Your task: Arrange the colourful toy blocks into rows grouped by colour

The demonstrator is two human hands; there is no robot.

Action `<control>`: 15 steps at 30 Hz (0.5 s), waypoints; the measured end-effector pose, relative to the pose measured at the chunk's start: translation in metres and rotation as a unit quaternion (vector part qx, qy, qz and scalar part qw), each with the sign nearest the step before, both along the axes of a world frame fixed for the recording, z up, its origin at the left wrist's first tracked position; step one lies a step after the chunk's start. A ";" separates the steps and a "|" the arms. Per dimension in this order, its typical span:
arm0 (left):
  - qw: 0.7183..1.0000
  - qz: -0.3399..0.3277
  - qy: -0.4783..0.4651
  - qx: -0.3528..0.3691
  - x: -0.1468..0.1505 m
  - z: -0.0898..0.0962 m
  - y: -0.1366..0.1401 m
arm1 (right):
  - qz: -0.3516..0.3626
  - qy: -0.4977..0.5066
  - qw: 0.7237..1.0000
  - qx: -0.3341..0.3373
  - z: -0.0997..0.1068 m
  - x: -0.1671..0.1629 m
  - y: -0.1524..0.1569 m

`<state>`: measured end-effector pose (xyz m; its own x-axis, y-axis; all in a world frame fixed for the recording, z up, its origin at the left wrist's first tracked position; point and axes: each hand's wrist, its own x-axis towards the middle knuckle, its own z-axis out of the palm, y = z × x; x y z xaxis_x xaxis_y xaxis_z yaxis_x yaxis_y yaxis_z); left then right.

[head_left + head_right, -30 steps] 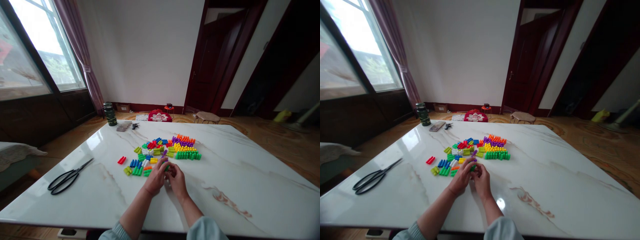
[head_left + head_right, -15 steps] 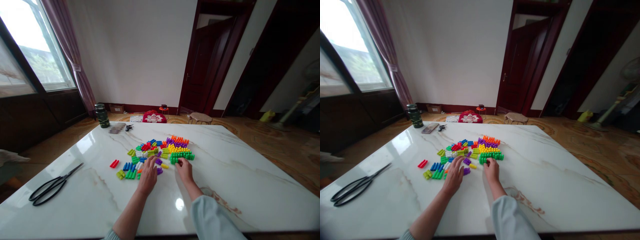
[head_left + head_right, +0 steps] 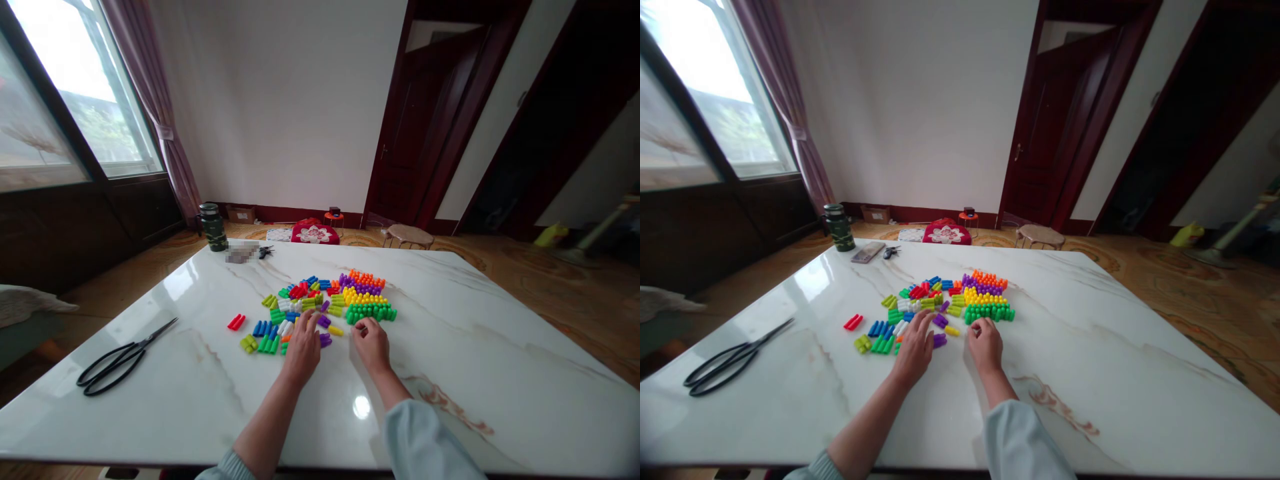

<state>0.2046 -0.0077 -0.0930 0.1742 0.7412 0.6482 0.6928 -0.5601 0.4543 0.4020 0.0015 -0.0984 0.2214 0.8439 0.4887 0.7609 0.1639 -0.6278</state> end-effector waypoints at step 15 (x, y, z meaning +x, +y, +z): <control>0.999 -0.028 -0.020 -0.018 0.002 0.003 -0.003 | 0.082 -0.263 0.953 -0.123 0.012 -0.018 -0.010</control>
<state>0.2066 -0.0110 -0.0904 0.1909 0.7538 0.6288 0.6414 -0.5807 0.5014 0.3844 -0.0087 -0.0863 -0.1443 0.9497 0.2779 0.9581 0.2044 -0.2007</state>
